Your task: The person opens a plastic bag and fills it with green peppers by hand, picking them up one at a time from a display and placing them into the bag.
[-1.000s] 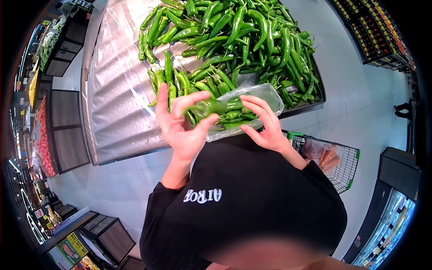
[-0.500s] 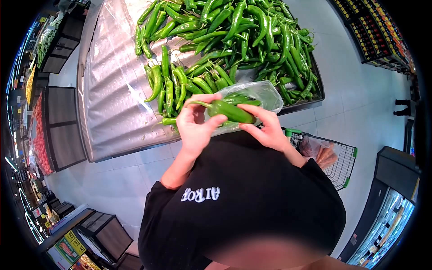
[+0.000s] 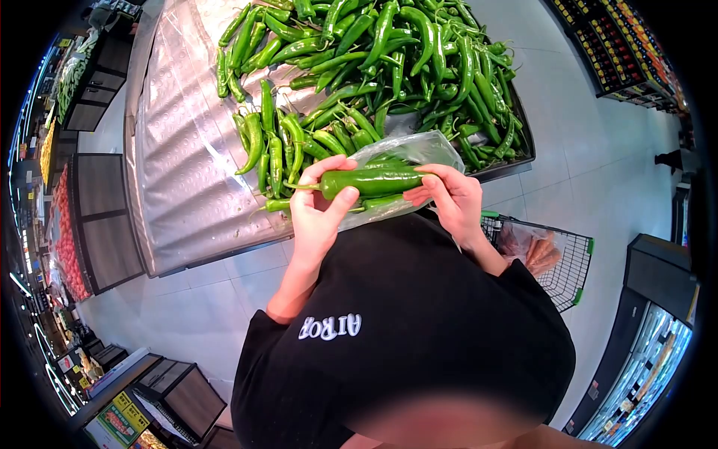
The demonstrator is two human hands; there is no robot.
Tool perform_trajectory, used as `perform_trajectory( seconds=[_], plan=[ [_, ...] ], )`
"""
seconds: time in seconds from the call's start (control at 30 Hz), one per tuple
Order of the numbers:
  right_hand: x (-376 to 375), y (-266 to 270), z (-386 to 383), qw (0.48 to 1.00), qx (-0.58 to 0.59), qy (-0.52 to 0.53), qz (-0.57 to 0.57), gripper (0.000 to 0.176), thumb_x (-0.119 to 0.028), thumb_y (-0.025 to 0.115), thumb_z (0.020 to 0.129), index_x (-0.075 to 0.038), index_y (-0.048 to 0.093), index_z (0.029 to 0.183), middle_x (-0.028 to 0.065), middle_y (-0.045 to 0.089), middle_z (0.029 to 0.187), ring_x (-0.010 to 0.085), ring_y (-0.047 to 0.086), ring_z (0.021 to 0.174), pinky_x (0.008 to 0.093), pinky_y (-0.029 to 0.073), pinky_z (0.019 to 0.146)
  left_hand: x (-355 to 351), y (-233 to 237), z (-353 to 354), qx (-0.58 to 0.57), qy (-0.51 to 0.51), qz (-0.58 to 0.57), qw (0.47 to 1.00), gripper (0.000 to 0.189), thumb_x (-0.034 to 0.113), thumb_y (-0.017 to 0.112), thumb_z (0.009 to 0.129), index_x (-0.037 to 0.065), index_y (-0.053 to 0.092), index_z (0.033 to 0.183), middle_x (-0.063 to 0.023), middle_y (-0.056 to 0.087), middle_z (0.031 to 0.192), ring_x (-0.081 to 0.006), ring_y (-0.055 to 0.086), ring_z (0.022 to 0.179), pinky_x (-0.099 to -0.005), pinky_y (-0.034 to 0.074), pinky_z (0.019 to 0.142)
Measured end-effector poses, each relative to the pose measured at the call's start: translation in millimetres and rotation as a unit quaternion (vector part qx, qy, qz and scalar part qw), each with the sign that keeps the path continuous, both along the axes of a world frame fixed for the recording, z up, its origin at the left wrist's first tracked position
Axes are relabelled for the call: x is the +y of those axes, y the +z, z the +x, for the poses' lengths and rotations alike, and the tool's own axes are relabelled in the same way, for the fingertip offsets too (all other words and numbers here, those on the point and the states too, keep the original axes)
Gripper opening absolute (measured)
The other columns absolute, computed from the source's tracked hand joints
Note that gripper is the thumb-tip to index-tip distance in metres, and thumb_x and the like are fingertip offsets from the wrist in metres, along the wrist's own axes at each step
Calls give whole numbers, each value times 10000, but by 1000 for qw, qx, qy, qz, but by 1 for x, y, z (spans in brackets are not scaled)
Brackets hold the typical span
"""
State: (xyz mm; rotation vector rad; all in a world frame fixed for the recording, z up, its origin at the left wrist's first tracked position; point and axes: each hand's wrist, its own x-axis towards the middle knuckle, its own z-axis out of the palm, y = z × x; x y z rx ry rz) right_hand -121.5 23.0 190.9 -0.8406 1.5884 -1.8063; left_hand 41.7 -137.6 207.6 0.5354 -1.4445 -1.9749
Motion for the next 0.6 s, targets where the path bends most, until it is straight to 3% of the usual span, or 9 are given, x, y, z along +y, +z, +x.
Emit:
perform_trajectory(
  seconds=[0.03, 0.07, 0.17, 0.27, 0.37, 0.47, 0.53, 0.57, 0.6],
  plan=[
    [0, -2, -1, 999, -43, 6, -1, 176, -66, 578, 1024, 86, 659, 1063, 157, 751, 828, 181, 744, 711, 279, 609, 652, 2, 2, -1, 14, -8, -25, 1000, 464, -9, 739, 884, -1, 566, 1314, -125, 650, 1237, -162, 627, 1097, -310, 505, 967],
    [0, -1, -2, 998, -40, 23, 38, 325, -205, 490, 1087, 59, 636, 966, 151, 719, 730, 172, 708, 623, 236, 528, 533, 1, 3, 0, 20, -26, 0, 999, 529, -68, 756, 840, 1, 546, 1320, -148, 648, 1249, -174, 627, 1119, -337, 505, 995],
    [6, -6, -9, 990, -78, 85, 85, 419, -281, 466, 1097, 29, 614, 857, 126, 686, 652, 144, 657, 531, 237, 490, 473, 2, 4, -1, 17, -43, -24, 999, 539, -72, 750, 842, 2, 522, 1326, -161, 648, 1245, -181, 632, 1113, -336, 521, 976],
    [7, -3, -10, 985, -63, 113, 110, 463, -325, 455, 1099, 6, 604, 812, 120, 665, 611, 136, 622, 476, 239, 458, 431, 4, 6, 0, 10, -47, 27, 998, 556, -75, 745, 845, 4, 498, 1337, -174, 651, 1235, -185, 646, 1084, -329, 542, 945],
    [11, -3, -13, 980, -88, 143, 109, 432, -294, 453, 1101, 20, 634, 866, 120, 681, 644, 134, 637, 513, 233, 470, 464, 1, 4, 2, 5, -55, 60, 997, 572, -75, 736, 853, 6, 478, 1357, -187, 658, 1228, -200, 670, 1042, -325, 556, 920],
    [5, -9, -9, 986, -21, 161, 41, 292, -242, 578, 1043, 31, 674, 1009, 123, 720, 775, 173, 686, 640, 268, 521, 573, 3, 4, -2, -18, -72, 36, 997, 604, -42, 759, 847, 22, 484, 1381, -170, 671, 1231, -189, 689, 1005, -323, 556, 917],
    [-1, 4, -8, 974, 148, 171, 20, 261, -197, 676, 964, 17, 673, 1113, 120, 730, 881, 203, 702, 749, 300, 536, 665, 6, 9, -3, -114, -117, -122, 979, 636, -4, 791, 829, 37, 498, 1393, -151, 677, 1240, -176, 692, 1005, -315, 552, 918],
    [-4, 8, -8, 957, 231, 175, 9, 308, -174, 725, 924, 10, 672, 1165, 118, 734, 935, 217, 710, 804, 316, 544, 711, 7, 10, -4, -160, -138, -200, 957, 653, 15, 806, 820, 45, 505, 1399, -142, 679, 1244, -169, 693, 1006, -311, 551, 919],
    [-3, 6, -11, 954, 229, 188, 42, 457, -157, 819, 815, -11, 659, 1218, 124, 719, 1051, 243, 705, 913, 348, 538, 797, 5, 5, -5, -165, -118, -226, 953, 720, 81, 863, 755, 70, 534, 1395, -117, 687, 1236, -209, 677, 1067, -345, 524, 962]
  ],
)
